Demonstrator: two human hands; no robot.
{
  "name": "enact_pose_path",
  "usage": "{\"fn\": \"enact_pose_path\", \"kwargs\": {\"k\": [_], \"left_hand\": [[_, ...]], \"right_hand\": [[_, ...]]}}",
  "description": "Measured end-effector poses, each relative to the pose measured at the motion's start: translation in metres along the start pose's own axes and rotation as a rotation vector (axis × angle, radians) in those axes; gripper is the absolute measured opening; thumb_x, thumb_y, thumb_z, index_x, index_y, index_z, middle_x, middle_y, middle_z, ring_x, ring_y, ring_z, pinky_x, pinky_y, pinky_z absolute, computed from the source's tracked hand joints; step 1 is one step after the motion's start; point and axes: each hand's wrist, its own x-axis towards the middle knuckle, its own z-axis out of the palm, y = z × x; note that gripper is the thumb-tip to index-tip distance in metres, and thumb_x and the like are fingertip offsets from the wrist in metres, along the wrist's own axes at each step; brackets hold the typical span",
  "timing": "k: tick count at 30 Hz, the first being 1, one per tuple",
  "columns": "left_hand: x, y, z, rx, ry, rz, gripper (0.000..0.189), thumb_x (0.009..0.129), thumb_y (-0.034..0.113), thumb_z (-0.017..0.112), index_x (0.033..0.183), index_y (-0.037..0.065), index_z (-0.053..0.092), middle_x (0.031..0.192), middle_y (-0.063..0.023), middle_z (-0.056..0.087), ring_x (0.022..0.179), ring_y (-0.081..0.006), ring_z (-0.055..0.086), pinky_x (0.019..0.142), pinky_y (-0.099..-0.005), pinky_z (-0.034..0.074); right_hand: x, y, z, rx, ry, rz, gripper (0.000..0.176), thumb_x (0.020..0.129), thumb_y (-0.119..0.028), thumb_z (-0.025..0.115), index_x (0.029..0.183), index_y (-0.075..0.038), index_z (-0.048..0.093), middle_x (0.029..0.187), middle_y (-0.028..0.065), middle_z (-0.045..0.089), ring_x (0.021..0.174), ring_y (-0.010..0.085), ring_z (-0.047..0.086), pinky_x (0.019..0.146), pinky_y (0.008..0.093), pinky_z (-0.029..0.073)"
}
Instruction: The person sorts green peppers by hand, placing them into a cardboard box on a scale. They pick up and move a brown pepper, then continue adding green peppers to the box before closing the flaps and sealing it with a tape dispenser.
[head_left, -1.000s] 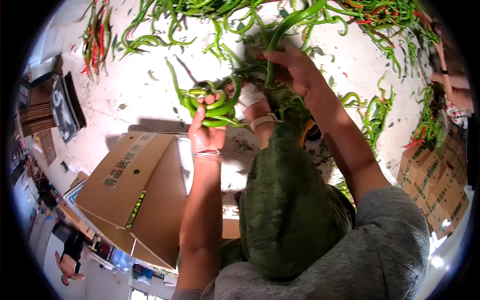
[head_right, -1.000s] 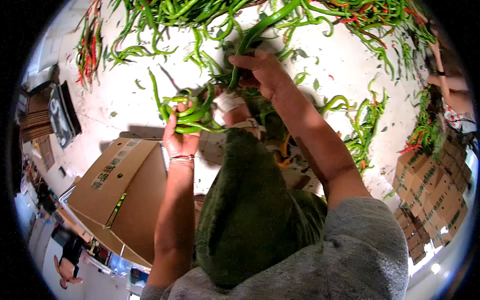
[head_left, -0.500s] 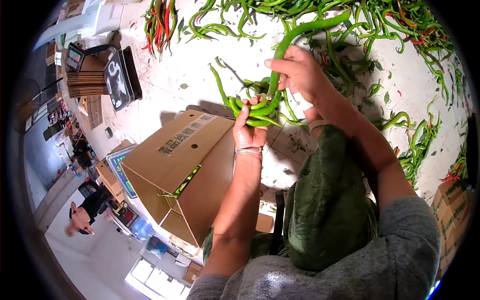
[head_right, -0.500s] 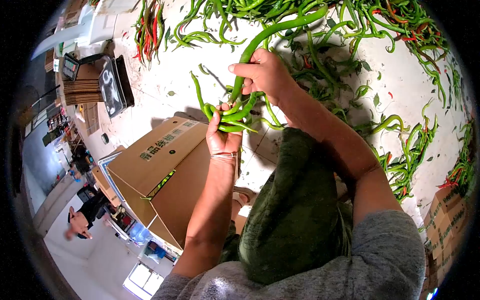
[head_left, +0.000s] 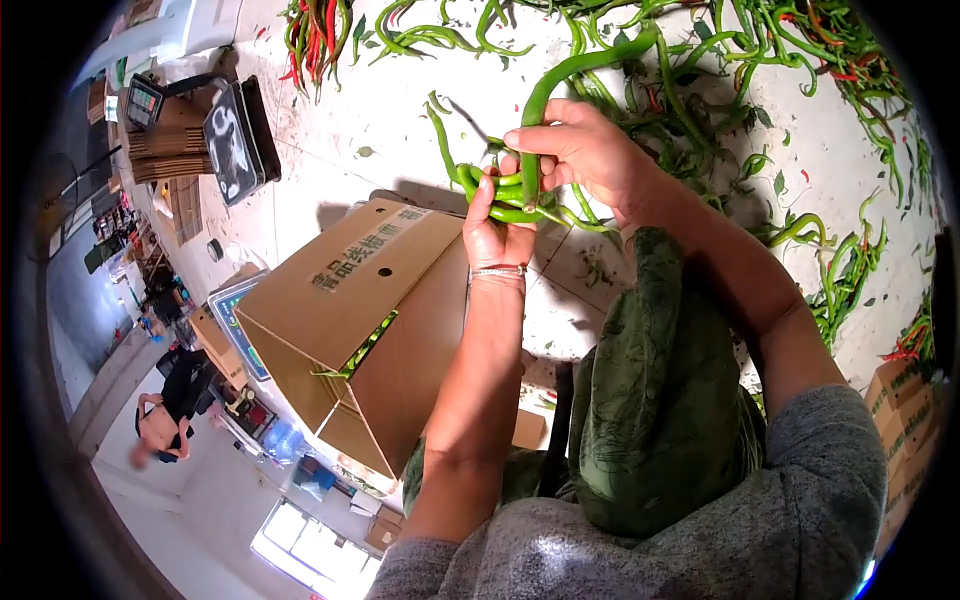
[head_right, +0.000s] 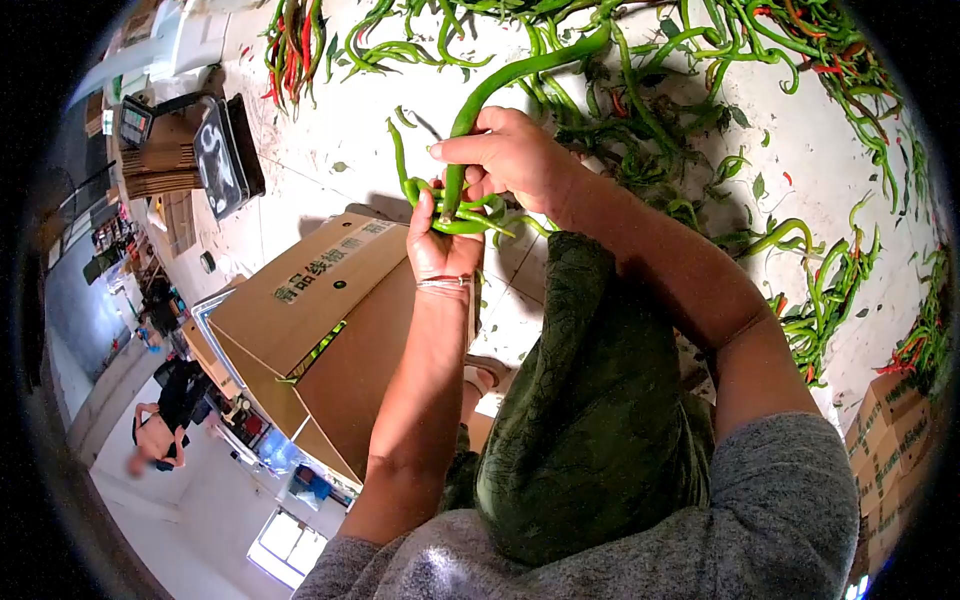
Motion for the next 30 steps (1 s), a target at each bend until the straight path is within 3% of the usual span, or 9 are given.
{"fn": "enact_pose_path", "kwargs": {"k": [2,6,9,10,15,19,21,24,30], "left_hand": [[0.0,0.006,0.003,0.062,-0.006,-0.035,0.026,0.08,0.021,0.063,0.101,0.007,0.057,0.1,-0.0095,0.061,0.097,-0.0249,0.056,0.092,-0.0393,0.042],[-0.02,0.026,0.026,0.244,-0.111,-0.165,0.033,0.086,0.035,0.056,0.101,0.006,0.057,0.084,-0.0117,0.06,0.075,-0.0278,0.058,0.081,-0.0449,0.048],[-0.056,0.05,0.071,0.14,-0.029,0.048,0.035,0.086,0.03,0.056,0.107,0.002,0.056,0.098,-0.013,0.061,0.094,-0.0287,0.057,0.091,-0.0459,0.043],[-0.068,0.065,0.073,0.198,-0.241,0.049,0.036,0.087,0.027,0.056,0.11,0.0,0.055,0.105,-0.0136,0.06,0.103,-0.0295,0.054,0.094,-0.0457,0.041],[-0.147,0.117,0.118,0.052,-0.571,0.284,0.031,0.085,0.021,0.055,0.107,-0.001,0.057,0.107,-0.0134,0.057,0.105,-0.028,0.052,0.093,-0.0475,0.04],[-0.217,0.136,0.136,-0.011,-0.724,0.333,0.031,0.083,0.021,0.057,0.106,0.0,0.057,0.108,-0.0127,0.057,0.108,-0.0286,0.049,0.095,-0.047,0.039],[-0.25,0.134,0.14,-0.02,-0.739,0.404,0.031,0.082,0.022,0.058,0.105,0.001,0.057,0.106,-0.0117,0.057,0.106,-0.0285,0.05,0.096,-0.0462,0.038],[-0.291,0.128,0.13,-0.183,-0.681,0.42,0.028,0.08,0.019,0.059,0.102,0.002,0.057,0.102,-0.0103,0.058,0.1,-0.0253,0.053,0.095,-0.0435,0.039],[-0.37,0.11,0.101,-0.277,-0.722,0.383,0.025,0.083,0.017,0.056,0.102,0.001,0.057,0.099,-0.0109,0.058,0.1,-0.0254,0.052,0.091,-0.0417,0.042]], "right_hand": [[0.0,0.004,0.002,0.011,-0.064,0.028,0.026,0.082,-0.02,0.063,0.096,0.0,0.055,0.077,0.0029,0.058,0.063,0.0089,0.052,0.057,0.0243,0.044],[-0.014,-0.005,0.024,-0.163,-0.274,0.181,0.02,0.08,-0.02,0.065,0.078,-0.002,0.057,0.065,0.0002,0.052,0.054,0.008,0.047,0.049,0.0227,0.04],[-0.044,-0.031,0.061,-0.334,-0.388,0.152,0.018,0.083,-0.024,0.062,0.077,-0.009,0.056,0.062,-0.0041,0.05,0.049,0.0031,0.04,0.043,0.0196,0.028],[-0.055,-0.038,0.076,-0.366,-0.404,0.15,0.02,0.084,-0.027,0.061,0.078,-0.009,0.057,0.06,-0.0039,0.051,0.046,0.0026,0.04,0.041,0.0176,0.027],[-0.144,-0.084,0.135,-0.36,-0.581,0.042,0.029,0.09,-0.027,0.052,0.087,0.001,0.058,0.068,0.0099,0.061,0.042,0.0094,0.05,0.038,0.0204,0.04],[-0.206,-0.099,0.173,-0.218,-0.735,0.115,0.033,0.09,-0.03,0.053,0.097,0.002,0.057,0.075,0.0114,0.063,0.054,0.0126,0.059,0.049,0.0245,0.049],[-0.244,-0.097,0.194,-0.201,-0.802,0.1,0.032,0.091,-0.03,0.051,0.098,0.001,0.056,0.083,0.0109,0.063,0.064,0.0147,0.062,0.058,0.0258,0.053],[-0.29,-0.079,0.22,-0.158,-0.765,-0.048,0.042,0.091,-0.023,0.051,0.122,0.004,0.043,0.085,0.0144,0.062,0.067,0.0165,0.064,0.057,0.0246,0.055],[-0.363,-0.041,0.257,-0.188,-0.753,-0.226,0.035,0.087,-0.015,0.057,0.118,0.001,0.05,0.088,0.0125,0.063,0.071,0.0163,0.064,0.059,0.0247,0.055]]}}
